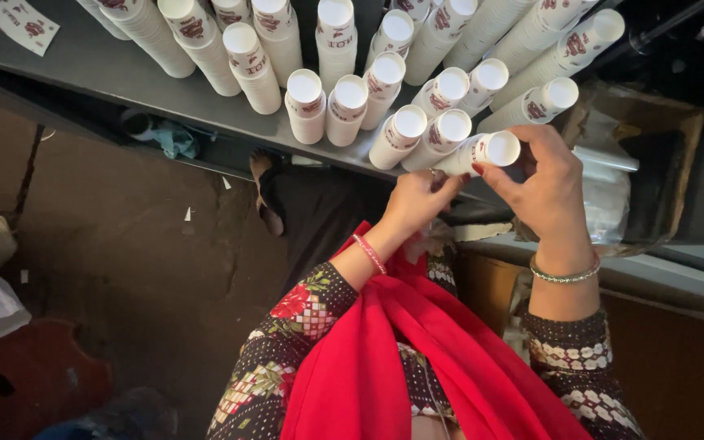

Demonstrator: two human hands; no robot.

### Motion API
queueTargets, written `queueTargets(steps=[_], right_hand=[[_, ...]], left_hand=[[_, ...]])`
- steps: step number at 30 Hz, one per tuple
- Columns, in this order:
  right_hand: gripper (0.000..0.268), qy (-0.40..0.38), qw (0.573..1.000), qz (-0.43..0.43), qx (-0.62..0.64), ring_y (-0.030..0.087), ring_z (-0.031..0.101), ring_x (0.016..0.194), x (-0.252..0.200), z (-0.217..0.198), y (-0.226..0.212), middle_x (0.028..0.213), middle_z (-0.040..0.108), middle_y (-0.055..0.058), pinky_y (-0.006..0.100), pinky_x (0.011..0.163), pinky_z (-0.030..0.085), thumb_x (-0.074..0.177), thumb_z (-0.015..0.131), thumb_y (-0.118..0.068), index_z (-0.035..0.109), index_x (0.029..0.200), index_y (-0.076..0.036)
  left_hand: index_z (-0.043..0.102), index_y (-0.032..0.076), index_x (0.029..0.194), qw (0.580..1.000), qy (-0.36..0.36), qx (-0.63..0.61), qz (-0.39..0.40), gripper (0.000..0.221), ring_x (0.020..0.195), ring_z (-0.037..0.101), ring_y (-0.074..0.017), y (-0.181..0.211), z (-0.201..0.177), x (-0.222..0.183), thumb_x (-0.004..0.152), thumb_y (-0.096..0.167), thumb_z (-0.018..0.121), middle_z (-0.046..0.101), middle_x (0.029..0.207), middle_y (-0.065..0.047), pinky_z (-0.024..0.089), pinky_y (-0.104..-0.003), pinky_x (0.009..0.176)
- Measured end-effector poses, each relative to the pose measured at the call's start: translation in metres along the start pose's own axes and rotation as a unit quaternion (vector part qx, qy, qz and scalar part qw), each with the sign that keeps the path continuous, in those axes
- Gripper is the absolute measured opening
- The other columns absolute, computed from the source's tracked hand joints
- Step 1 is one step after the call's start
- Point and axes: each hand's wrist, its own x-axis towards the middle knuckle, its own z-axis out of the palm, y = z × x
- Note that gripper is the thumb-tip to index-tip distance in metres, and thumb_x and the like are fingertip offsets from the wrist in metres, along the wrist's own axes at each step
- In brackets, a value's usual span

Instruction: Organizing paper cups on a workstation and putting them into individual plastic sleeves.

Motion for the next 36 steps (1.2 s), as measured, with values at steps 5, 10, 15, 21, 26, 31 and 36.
queueTargets(steps=[5,10,15,21,26,31,36], right_hand=[[0.041,0.053,0.996,0.014,0.069,0.015,0.069,0.094,0.015,-0.029,-0.003,0.107,0.069,0.007,0.03,0.079,0.057,0.088,0.087,-0.024,0.064,0.114,-0.003],[0.034,0.116,0.989,-0.028,-0.093,0.024,0.072,0.11,0.038,-0.03,0.08,0.118,0.071,0.018,0.034,0.094,0.059,0.102,0.088,-0.019,0.066,0.116,0.003],[0.038,0.043,0.983,-0.024,-0.176,0.029,0.072,0.102,0.042,-0.042,0.071,0.114,0.073,0.022,0.038,0.084,0.058,0.093,0.093,-0.022,0.071,0.11,0.004],[0.018,0.063,0.992,0.109,0.024,0.023,0.069,0.092,-0.004,-0.057,-0.032,0.107,0.073,0.017,0.034,0.077,0.056,0.099,0.074,-0.012,0.073,0.112,0.0],[0.04,-0.122,0.983,-0.135,0.033,0.022,0.07,0.093,-0.061,0.011,-0.016,0.101,0.075,0.013,0.032,0.079,0.054,0.074,0.084,-0.026,0.073,0.105,-0.001],[0.024,-0.187,0.859,0.15,0.453,0.017,0.075,0.078,-0.098,0.049,0.007,0.091,0.079,0.008,0.031,0.072,0.061,0.095,0.076,-0.024,0.074,0.099,0.0],[0.03,-0.091,0.946,-0.03,0.311,0.016,0.065,0.091,-0.07,0.041,-0.032,0.107,0.071,0.015,0.026,0.078,0.052,0.091,0.076,-0.014,0.066,0.107,0.009]], left_hand=[[0.076,0.006,0.076,0.997,0.031,0.058,0.026,0.049,0.056,0.072,-0.0215,-0.001,0.005,-0.001,0.091,0.05,0.06,0.07,0.059,-0.009,0.055,-0.037,0.058],[0.073,0.005,0.086,0.997,-0.012,0.059,-0.044,0.051,0.048,0.071,-0.0237,0.021,-0.011,-0.029,0.093,0.053,0.059,0.067,0.058,-0.008,0.055,-0.036,0.049],[0.071,0.003,0.083,0.997,0.026,0.078,0.004,0.051,0.044,0.068,-0.0195,0.009,-0.022,-0.047,0.094,0.052,0.062,0.067,0.057,-0.009,0.052,-0.033,0.046],[0.07,0.002,0.08,0.998,0.02,0.016,-0.05,0.042,0.042,0.063,-0.0139,0.01,-0.029,-0.056,0.096,0.041,0.067,0.066,0.057,-0.008,0.05,-0.03,0.041],[0.069,-0.001,0.093,0.969,0.007,-0.243,-0.037,0.03,0.051,0.062,-0.0096,0.01,-0.011,-0.059,0.103,0.027,0.066,0.07,0.072,-0.006,0.044,-0.026,0.04],[0.061,0.002,0.111,0.942,0.15,-0.298,0.045,0.026,0.05,0.065,-0.0115,0.011,-0.022,-0.05,0.105,0.025,0.052,0.071,0.074,-0.011,0.049,-0.025,0.041],[0.061,-0.002,0.103,0.909,0.092,-0.404,0.033,0.029,0.049,0.063,-0.0139,0.013,-0.019,-0.062,0.11,0.025,0.055,0.07,0.074,-0.013,0.047,-0.026,0.043]])
